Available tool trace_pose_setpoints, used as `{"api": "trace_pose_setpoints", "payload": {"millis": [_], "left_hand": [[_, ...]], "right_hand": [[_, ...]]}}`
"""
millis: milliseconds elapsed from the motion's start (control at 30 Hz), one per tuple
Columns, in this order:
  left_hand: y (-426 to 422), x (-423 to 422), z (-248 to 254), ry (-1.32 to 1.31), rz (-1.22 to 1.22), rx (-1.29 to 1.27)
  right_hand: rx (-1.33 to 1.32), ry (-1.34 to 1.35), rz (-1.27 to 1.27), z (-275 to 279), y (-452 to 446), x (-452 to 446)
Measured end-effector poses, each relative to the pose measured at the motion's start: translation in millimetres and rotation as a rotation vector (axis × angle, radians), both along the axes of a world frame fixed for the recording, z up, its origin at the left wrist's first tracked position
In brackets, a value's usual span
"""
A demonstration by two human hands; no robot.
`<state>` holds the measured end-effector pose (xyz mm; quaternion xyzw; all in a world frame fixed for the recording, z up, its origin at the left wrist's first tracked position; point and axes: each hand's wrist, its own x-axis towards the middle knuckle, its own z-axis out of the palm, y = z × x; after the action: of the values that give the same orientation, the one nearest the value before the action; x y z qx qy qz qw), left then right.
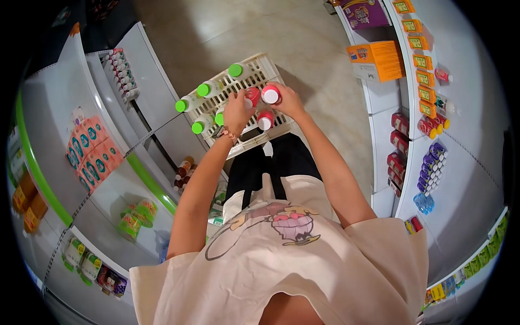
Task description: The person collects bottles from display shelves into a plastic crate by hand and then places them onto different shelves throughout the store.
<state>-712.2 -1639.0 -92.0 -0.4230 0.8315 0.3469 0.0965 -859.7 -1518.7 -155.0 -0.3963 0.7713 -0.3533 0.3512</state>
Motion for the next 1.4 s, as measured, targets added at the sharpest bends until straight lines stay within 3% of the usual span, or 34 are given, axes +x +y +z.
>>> {"api": "trace_pose_setpoints", "payload": {"millis": [233,400,700,833,967,1033,1167,1400], "left_hand": [[-7.5,-0.3,-13.1,0.173,0.017,0.009],[-9.4,-3.1,-7.5,0.149,-0.005,0.057],[-7.5,3.9,-5.1,0.124,-0.074,0.031],[-4.4,9.6,0.2,0.101,-0.052,0.031],[8.5,34.9,5.2,0.191,0.125,0.109],[19.6,53.5,15.5,0.266,0.216,0.141],[57.1,114.8,20.1,0.354,0.431,0.217],[130.3,240.7,39.7,0.315,0.721,0.235]], "right_hand": [[0.036,-0.011,0.108,-10.7,-5.0,1.8],[0.11,-0.081,0.249,-7.0,2.2,0.5],[0.153,-0.074,0.193,-17.4,15.6,6.3],[0.155,-0.045,0.034,-30.8,42.5,1.0],[0.325,-0.08,-0.137,-39.8,80.7,-2.1],[0.352,0.012,-0.046,-64.2,113.3,-2.2],[0.8,-0.131,0.184,-53.0,138.5,4.9],[0.835,-0.149,0.411,-40.1,121.6,66.2]]}}
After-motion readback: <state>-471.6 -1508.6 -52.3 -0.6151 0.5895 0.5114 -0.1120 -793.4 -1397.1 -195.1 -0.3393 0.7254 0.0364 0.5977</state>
